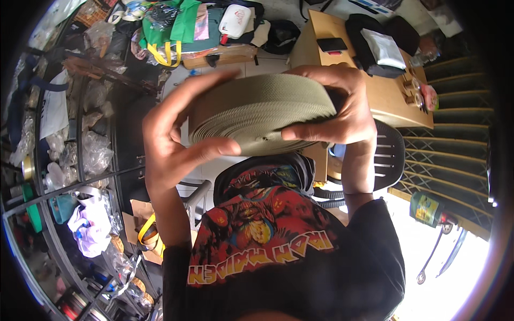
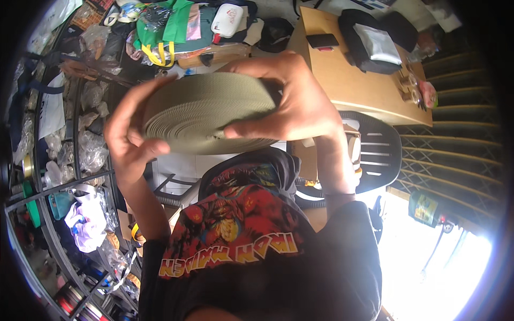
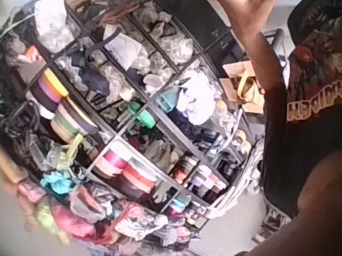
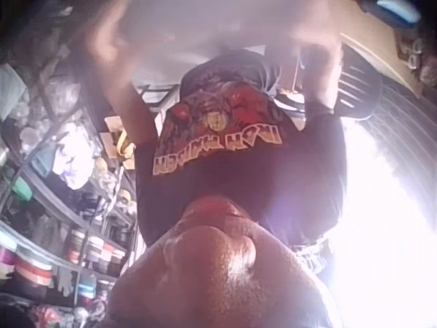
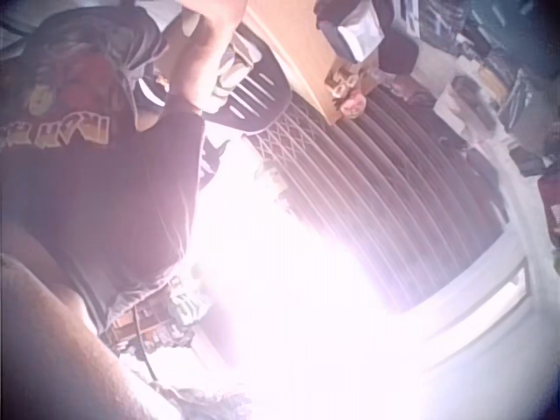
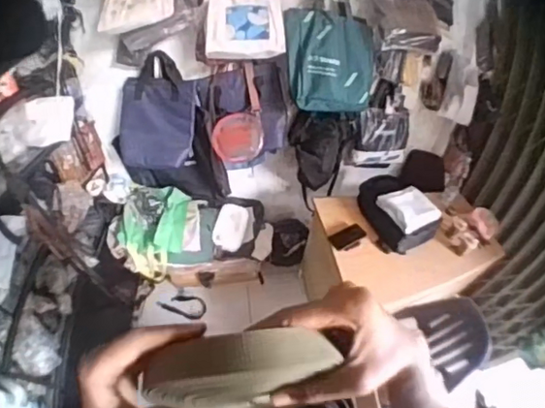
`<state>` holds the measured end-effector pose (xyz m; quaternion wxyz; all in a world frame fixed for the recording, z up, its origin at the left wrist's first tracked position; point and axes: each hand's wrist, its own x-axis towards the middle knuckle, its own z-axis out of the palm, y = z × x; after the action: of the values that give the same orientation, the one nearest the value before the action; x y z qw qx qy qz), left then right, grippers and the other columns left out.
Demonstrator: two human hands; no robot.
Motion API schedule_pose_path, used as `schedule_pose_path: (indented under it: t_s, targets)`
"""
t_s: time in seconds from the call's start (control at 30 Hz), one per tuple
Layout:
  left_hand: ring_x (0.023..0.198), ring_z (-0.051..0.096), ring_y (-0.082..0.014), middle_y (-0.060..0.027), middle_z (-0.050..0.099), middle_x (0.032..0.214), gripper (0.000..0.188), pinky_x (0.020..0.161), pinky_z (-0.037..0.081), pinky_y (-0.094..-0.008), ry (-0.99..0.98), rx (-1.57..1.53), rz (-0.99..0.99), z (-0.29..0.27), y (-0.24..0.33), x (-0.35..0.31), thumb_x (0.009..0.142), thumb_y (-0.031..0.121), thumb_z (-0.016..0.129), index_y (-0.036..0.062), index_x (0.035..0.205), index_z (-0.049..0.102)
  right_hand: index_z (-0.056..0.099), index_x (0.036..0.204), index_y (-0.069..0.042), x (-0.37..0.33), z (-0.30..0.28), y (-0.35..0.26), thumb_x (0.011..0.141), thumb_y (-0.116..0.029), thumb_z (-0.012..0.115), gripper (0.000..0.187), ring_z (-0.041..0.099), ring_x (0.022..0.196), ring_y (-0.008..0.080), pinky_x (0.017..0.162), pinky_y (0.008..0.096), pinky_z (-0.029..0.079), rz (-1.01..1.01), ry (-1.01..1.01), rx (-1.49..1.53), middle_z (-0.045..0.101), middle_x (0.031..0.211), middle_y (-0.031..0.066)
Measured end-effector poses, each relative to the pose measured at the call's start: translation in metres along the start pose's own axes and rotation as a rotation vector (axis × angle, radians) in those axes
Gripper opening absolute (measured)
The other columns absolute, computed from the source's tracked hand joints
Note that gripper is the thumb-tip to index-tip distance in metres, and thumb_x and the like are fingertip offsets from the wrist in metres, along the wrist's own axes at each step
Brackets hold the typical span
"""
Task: The person takes rolls of colorful webbing from a box and a chair and places them onto a storage rack.
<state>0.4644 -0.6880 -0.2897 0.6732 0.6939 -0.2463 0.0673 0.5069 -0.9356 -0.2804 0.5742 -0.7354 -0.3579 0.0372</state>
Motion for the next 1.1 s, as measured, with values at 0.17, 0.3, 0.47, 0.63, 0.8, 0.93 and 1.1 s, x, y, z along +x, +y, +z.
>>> schedule_pose_path:
  t_s: [0.17, 0.3, 0.47, 0.63, 0.8, 0.93, 1.1]
  targets:
    - [0.080, 0.065, -0.0136, -0.0110, 0.068, 0.089, 0.047, 0.071, 0.051, -0.0269, 0.132, 0.155, -0.137, -0.007, 0.001, -0.020, 0.060, 0.007, 0.087, -0.0079, 0.098, 0.063, 0.065, 0.104, 0.003, 0.018, 0.007, -0.002, 0.056, -0.007, 0.086, 0.053, 0.065, 0.088, 0.0171, 0.082, 0.0293, 0.049, -0.112, -0.050, 0.037, 0.069, 0.096, 0.0111]
    - [0.074, 0.062, -0.0113, -0.0073, 0.067, 0.080, 0.040, 0.068, 0.049, -0.0248, 0.379, 0.118, -0.206, -0.007, 0.005, -0.022, 0.062, 0.007, 0.085, -0.0067, 0.094, 0.065, 0.063, 0.113, 0.002, 0.041, 0.021, 0.007, 0.064, -0.010, 0.084, 0.054, 0.064, 0.098, 0.0200, 0.090, 0.0323, 0.048, -0.157, 0.033, 0.157, 0.067, 0.107, 0.0126]
    - [0.069, 0.060, -0.0119, -0.0068, 0.066, 0.079, 0.037, 0.067, 0.047, -0.0241, 0.669, 0.213, -0.203, -0.026, 0.013, -0.028, 0.064, 0.010, 0.082, -0.0071, 0.092, 0.066, 0.059, 0.121, 0.004, 0.046, 0.007, 0.025, 0.074, -0.014, 0.076, 0.054, 0.066, 0.094, 0.0221, 0.085, 0.0320, 0.051, -0.149, 0.031, -0.001, 0.065, 0.115, 0.0156]
    - [0.067, 0.061, -0.0141, -0.0096, 0.066, 0.079, 0.033, 0.065, 0.048, -0.0251, 0.963, 0.160, -0.184, -0.032, 0.013, -0.027, 0.067, 0.009, 0.080, -0.0095, 0.089, 0.065, 0.064, 0.114, 0.003, 0.060, 0.008, 0.043, 0.081, -0.003, 0.066, 0.033, 0.064, 0.081, 0.0191, 0.074, 0.0291, 0.050, -0.225, 0.141, -0.057, 0.068, 0.097, 0.0140]
    - [0.069, 0.062, -0.0150, -0.0108, 0.066, 0.085, 0.034, 0.065, 0.048, -0.0258, 1.153, 0.048, -0.138, -0.020, 0.010, -0.020, 0.069, 0.009, 0.079, -0.0099, 0.093, 0.064, 0.062, 0.118, 0.001, 0.071, 0.039, 0.046, 0.089, -0.003, 0.058, 0.030, 0.055, 0.066, 0.0105, 0.060, 0.0232, 0.045, -0.022, 0.141, 0.163, 0.064, 0.088, 0.0093]
    - [0.071, 0.063, -0.0153, -0.0109, 0.066, 0.086, 0.032, 0.066, 0.051, -0.0262, 1.288, -0.057, -0.099, -0.023, 0.006, -0.020, 0.074, 0.009, 0.078, -0.0091, 0.095, 0.063, 0.060, 0.121, 0.002, 0.081, 0.066, 0.058, 0.093, -0.007, 0.056, 0.030, 0.056, 0.071, 0.0095, 0.066, 0.0216, 0.047, 0.043, 0.186, 0.325, 0.065, 0.094, 0.0101]
    - [0.081, 0.065, -0.0192, -0.0124, 0.064, 0.094, 0.038, 0.071, 0.054, -0.0304, 1.610, -0.155, 0.133, -0.015, 0.000, -0.021, 0.080, 0.019, 0.074, -0.0060, 0.104, 0.059, 0.047, 0.132, 0.006, 0.104, 0.128, 0.064, 0.095, -0.009, 0.051, 0.041, 0.055, 0.104, 0.0172, 0.093, 0.0290, 0.041, -0.167, 0.196, 0.446, 0.058, 0.119, 0.0162]
